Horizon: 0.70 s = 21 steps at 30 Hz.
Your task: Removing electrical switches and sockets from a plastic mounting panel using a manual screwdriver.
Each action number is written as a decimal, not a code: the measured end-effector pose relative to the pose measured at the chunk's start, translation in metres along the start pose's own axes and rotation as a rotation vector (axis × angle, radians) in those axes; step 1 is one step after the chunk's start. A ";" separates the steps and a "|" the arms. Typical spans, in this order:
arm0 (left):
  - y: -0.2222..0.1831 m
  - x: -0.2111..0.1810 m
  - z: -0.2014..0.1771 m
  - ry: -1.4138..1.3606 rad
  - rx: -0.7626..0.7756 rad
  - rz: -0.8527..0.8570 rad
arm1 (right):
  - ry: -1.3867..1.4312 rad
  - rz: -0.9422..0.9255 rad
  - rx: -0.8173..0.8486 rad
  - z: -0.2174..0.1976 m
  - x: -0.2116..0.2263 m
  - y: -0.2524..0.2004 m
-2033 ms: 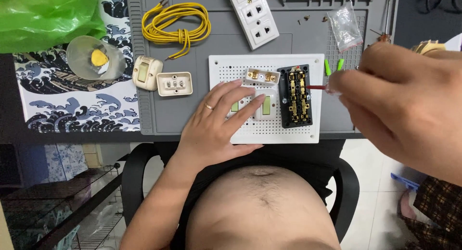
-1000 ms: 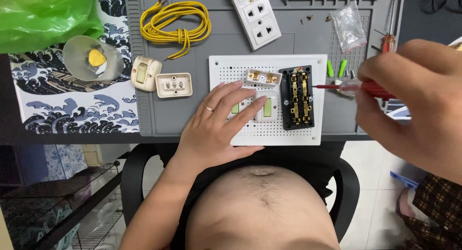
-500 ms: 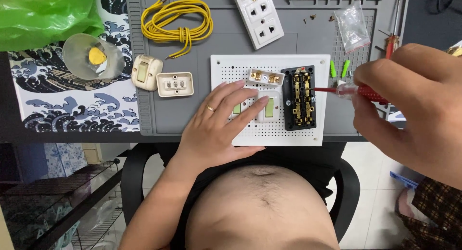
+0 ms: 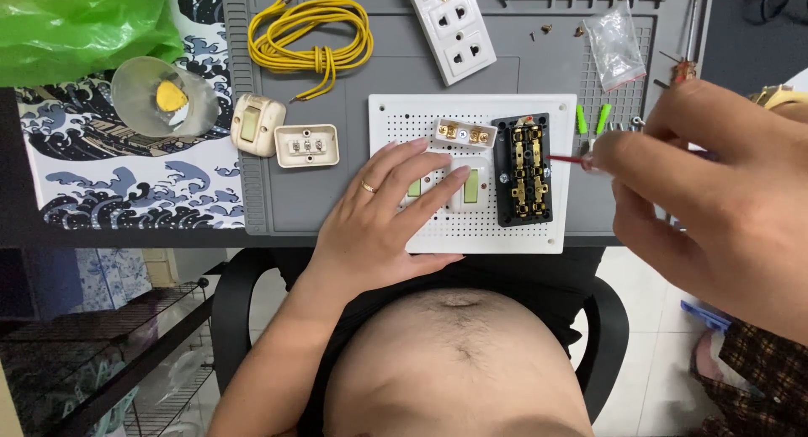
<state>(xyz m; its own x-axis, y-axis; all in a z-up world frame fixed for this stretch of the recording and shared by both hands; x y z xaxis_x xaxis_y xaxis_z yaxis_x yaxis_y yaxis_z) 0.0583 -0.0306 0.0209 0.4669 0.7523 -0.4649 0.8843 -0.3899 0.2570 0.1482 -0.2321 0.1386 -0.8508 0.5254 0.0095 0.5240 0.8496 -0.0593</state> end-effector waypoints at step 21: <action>0.001 0.000 -0.001 -0.033 -0.003 -0.003 | -0.102 0.073 0.094 0.016 -0.011 -0.009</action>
<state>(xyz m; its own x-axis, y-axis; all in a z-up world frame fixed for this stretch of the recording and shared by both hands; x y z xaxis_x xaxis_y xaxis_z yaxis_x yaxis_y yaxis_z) 0.0590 -0.0304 0.0218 0.4644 0.7352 -0.4938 0.8856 -0.3859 0.2582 0.1524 -0.2459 0.1226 -0.8124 0.5746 -0.0993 0.5831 0.7985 -0.1495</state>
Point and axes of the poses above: each hand's wrist, its own y-axis towards the middle knuckle, its own z-axis out of the palm, x = y × z, the point moved 7 cm from there along y, towards the middle knuckle, and after that the axes turned 4 degrees about -z, right-handed, at the moved point
